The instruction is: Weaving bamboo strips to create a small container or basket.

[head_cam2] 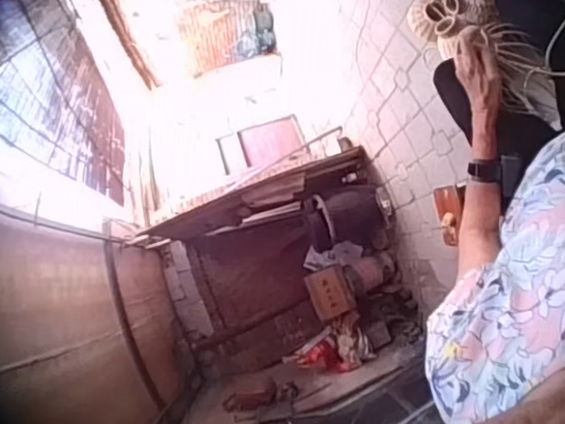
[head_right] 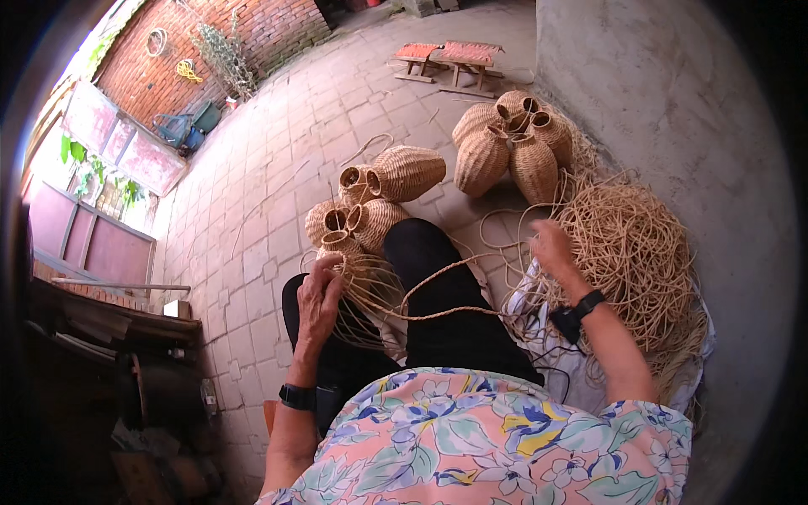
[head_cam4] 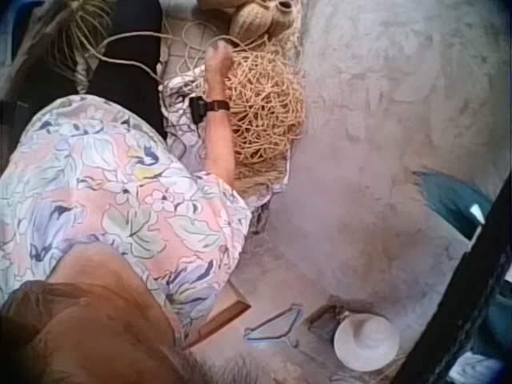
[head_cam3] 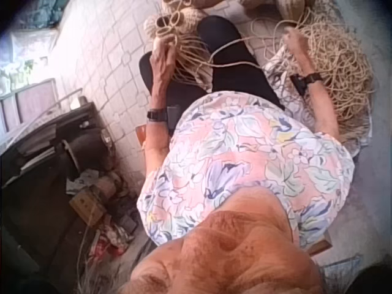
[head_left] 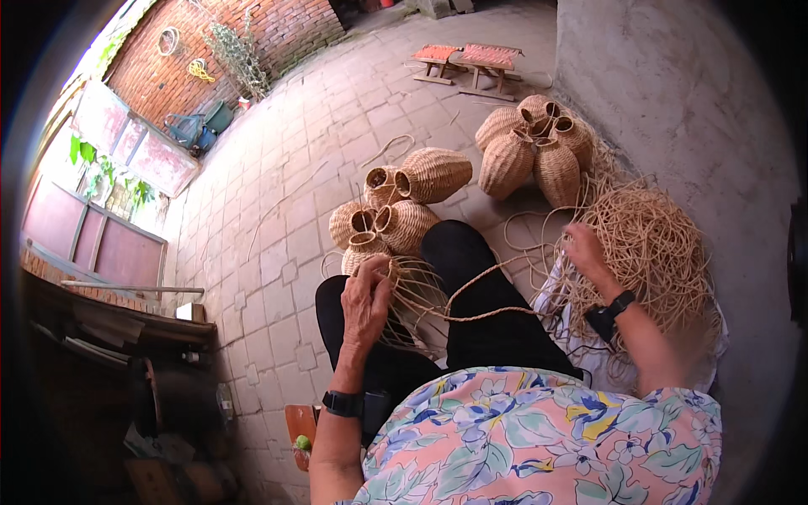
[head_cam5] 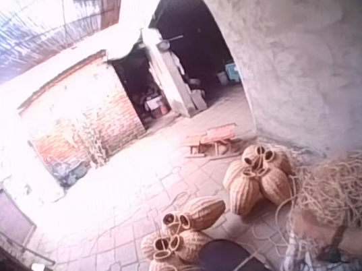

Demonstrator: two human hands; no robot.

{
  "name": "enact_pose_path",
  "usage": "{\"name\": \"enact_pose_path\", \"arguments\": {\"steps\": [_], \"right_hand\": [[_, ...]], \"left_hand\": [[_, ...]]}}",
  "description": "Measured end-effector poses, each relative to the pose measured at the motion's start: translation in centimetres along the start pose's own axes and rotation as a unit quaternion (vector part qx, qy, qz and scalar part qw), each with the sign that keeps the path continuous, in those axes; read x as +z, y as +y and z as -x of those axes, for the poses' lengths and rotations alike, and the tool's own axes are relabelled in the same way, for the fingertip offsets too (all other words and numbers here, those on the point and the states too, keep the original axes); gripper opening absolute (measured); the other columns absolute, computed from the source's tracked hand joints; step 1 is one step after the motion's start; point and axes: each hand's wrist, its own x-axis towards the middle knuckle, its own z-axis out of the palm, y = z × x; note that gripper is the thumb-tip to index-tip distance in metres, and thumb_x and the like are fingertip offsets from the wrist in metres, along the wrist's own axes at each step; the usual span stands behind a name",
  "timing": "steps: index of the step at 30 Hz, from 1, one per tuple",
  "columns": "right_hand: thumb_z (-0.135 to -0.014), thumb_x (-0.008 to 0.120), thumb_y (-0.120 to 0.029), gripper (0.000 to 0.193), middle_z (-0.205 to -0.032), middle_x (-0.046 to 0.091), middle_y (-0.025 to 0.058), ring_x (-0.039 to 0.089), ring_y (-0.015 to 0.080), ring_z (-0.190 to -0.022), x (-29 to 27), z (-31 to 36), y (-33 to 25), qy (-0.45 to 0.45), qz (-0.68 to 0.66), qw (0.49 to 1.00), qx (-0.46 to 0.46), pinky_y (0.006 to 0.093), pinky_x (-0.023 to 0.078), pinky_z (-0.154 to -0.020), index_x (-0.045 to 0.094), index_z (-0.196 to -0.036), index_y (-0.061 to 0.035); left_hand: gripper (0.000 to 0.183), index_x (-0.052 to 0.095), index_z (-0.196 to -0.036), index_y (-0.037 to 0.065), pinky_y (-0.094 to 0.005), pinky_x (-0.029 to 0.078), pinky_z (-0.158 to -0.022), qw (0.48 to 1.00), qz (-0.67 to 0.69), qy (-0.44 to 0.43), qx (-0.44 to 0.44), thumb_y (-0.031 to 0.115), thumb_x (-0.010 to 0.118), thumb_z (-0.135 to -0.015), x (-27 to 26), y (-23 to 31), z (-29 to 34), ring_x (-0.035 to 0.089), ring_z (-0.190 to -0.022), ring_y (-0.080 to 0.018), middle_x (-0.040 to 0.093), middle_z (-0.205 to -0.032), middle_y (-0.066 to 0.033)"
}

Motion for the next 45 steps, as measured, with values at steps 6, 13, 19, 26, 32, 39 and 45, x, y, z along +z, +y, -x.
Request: {"name": "enact_pose_path", "arguments": {"steps": [6, 13, 19, 26, 32, 39, 45], "right_hand": [[-0.088, 0.066, -0.021, 0.027, -0.089, 0.069, 0.0175, 0.069, 0.0273, -0.083, -1.5, -1.8, -24.6, -0.324, -0.290, 0.899, -0.060, 0.0372, 0.053, -0.075, 0.062, -0.104, 0.0009], [-0.091, 0.060, -0.031, 0.032, -0.082, 0.068, 0.0151, 0.067, 0.0238, -0.080, -0.6, -1.7, -28.7, -0.495, -0.338, 0.800, 0.026, 0.0359, 0.051, -0.073, 0.065, -0.101, -0.0009], [-0.102, 0.051, -0.028, 0.030, -0.071, 0.053, -0.0026, 0.047, 0.0056, -0.066, 1.6, -4.4, -30.1, -0.333, -0.466, 0.816, -0.081, 0.0256, 0.041, -0.059, 0.067, -0.100, -0.0028], [-0.097, 0.057, -0.021, 0.022, -0.072, 0.059, 0.0061, 0.057, 0.0146, -0.067, 0.5, -5.0, -29.5, -0.316, -0.423, 0.848, -0.049, 0.0304, 0.045, -0.060, 0.065, -0.090, -0.0017], [-0.088, 0.066, -0.022, 0.019, -0.069, 0.065, 0.0150, 0.067, 0.0326, -0.067, 1.4, -3.7, -27.9, -0.236, -0.303, 0.922, -0.055, 0.0404, 0.050, -0.062, 0.062, -0.083, -0.0039], [-0.084, 0.067, -0.021, 0.017, -0.071, 0.065, 0.0159, 0.066, 0.0330, -0.067, 3.9, -3.9, -28.6, -0.213, -0.270, 0.934, -0.097, 0.0416, 0.050, -0.062, 0.063, -0.084, -0.0043], [-0.086, 0.067, -0.018, 0.015, -0.074, 0.067, 0.0146, 0.067, 0.0274, -0.068, 4.3, -4.0, -28.7, -0.227, -0.323, 0.913, -0.101, 0.0388, 0.050, -0.062, 0.065, -0.088, -0.0029]], "left_hand": [[0.026, 0.065, -0.111, 0.009, -0.0334, 0.048, -0.073, 0.996, -0.069, 0.026, 0.053, 0.006, 0.065, -0.086, -0.2, 0.4, 0.3, 0.060, -0.081, -0.0206, 0.067, -0.082, -0.0063], [0.023, 0.066, -0.106, 0.005, -0.0323, 0.050, -0.079, 0.997, 0.054, -0.014, 0.046, 0.001, 0.069, -0.083, -0.8, -1.2, 0.0, 0.063, -0.085, -0.0192, 0.069, -0.089, -0.0066], [0.028, 0.064, -0.110, 0.010, -0.0362, 0.047, -0.081, 0.993, 0.048, -0.095, 0.039, 0.013, 0.070, -0.083, -1.1, -0.7, 0.1, 0.056, -0.089, -0.0243, 0.064, -0.093, -0.0054], [0.029, 0.061, -0.102, 0.012, -0.0350, 0.045, -0.075, 0.997, -0.047, 0.031, 0.053, 0.008, 0.073, -0.076, 1.0, -1.2, 0.8, 0.056, -0.075, -0.0228, 0.065, -0.079, 0.0001], [0.033, 0.059, -0.106, 0.009, -0.0400, 0.046, -0.076, 0.989, -0.096, 0.066, 0.086, 0.004, 0.067, -0.075, 2.2, -1.3, 0.3, 0.061, -0.080, -0.0268, 0.067, -0.084, -0.0065], [0.036, 0.057, -0.108, 0.008, -0.0375, 0.047, -0.075, 0.986, -0.142, 0.039, 0.083, 0.001, 0.062, -0.074, 1.3, 0.3, -0.4, 0.065, -0.078, -0.0265, 0.067, -0.083, -0.0096], [0.037, 0.054, -0.117, 0.005, -0.0284, 0.050, -0.064, 0.985, 0.121, -0.107, -0.065, 0.004, 0.066, -0.082, -1.1, -0.4, -1.3, 0.062, -0.070, -0.0122, 0.067, -0.081, -0.0058]]}}
